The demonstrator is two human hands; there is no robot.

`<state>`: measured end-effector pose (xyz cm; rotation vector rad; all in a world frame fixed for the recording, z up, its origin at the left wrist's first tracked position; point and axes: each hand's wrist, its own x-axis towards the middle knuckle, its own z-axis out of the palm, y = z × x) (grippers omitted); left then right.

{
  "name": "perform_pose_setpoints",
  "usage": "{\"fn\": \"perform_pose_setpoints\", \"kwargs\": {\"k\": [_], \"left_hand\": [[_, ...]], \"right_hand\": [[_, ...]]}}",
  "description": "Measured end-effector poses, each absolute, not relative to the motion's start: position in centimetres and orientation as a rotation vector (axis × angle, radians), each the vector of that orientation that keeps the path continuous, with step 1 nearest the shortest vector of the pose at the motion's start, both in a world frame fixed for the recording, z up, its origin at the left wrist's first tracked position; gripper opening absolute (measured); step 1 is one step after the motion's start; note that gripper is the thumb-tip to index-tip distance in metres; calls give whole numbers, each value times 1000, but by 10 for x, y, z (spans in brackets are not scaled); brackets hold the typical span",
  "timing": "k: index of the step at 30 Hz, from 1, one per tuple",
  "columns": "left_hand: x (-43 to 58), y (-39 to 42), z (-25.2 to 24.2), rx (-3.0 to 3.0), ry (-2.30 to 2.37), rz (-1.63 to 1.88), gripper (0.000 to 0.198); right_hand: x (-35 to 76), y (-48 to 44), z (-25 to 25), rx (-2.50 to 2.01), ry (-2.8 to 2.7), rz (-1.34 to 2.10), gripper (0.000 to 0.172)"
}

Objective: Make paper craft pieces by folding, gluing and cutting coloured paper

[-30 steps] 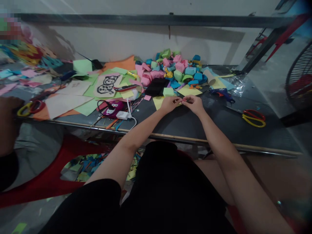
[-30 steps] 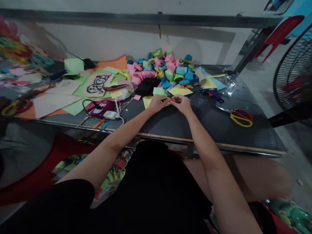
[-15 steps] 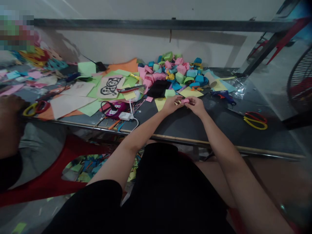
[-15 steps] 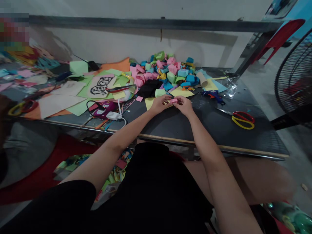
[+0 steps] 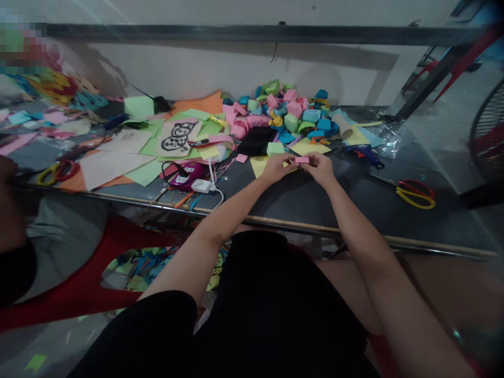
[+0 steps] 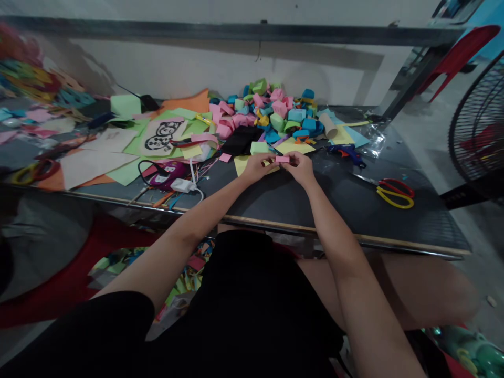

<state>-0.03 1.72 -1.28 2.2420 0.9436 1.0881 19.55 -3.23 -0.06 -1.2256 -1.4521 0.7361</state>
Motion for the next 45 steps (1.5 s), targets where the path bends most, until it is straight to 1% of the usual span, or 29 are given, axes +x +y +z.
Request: {"fn": "perform_pose_setpoints", "kwargs": {"k": [3, 6, 10, 18, 24, 28, 29, 31, 35, 37, 39, 42, 43, 45], "left_hand": [[1, 17, -12, 2252, 968, 1103, 17], [1, 17, -11, 2276, 986, 1095, 14], [0, 15, -11, 2308, 1010, 1086, 15], [1, 15, -9, 2257, 1012, 1165, 13], [1, 14, -7, 2216, 1021, 1171, 14], [0, 16, -8, 2053, 1026, 1169, 17], [0, 17, -8, 2001, 1032, 1166, 18], [1, 19, -9, 1939, 1049, 1161, 18], [2, 22, -13, 1983, 1070, 1186, 19], [2, 22, -14, 2014, 1074, 1205, 19], [2, 22, -15, 2024, 1062, 1223, 19], [2, 20, -15, 2054, 1034, 1227, 19], [2, 20, -15, 2072, 1028, 1223, 19], [2, 20, -15, 2115, 1013, 1209, 19]], "right_hand": [[196, -33, 0, -1223, -1456, 748, 37], [197, -33, 0, -1217, -1476, 746, 38], [198, -33, -1, -1238, -1485, 733, 41], [197, -32, 0, -1235, -1443, 815, 59], [197, -31, 0, -1206, -1418, 819, 60], [199, -27, -4, -1168, -1416, 871, 60], [201, -26, -4, -1187, -1416, 845, 59], [209, -22, -5, -1273, -1389, 668, 55], [243, -20, 2, -1497, -1228, 43, 40], [262, -23, 7, -1655, -1116, -213, 37], [277, -27, 12, -1901, -972, -324, 43], [293, -31, 17, -2218, -727, -237, 66], [297, -31, 18, -2277, -694, -203, 71], [307, -30, 18, -2350, -722, -177, 71]]}}
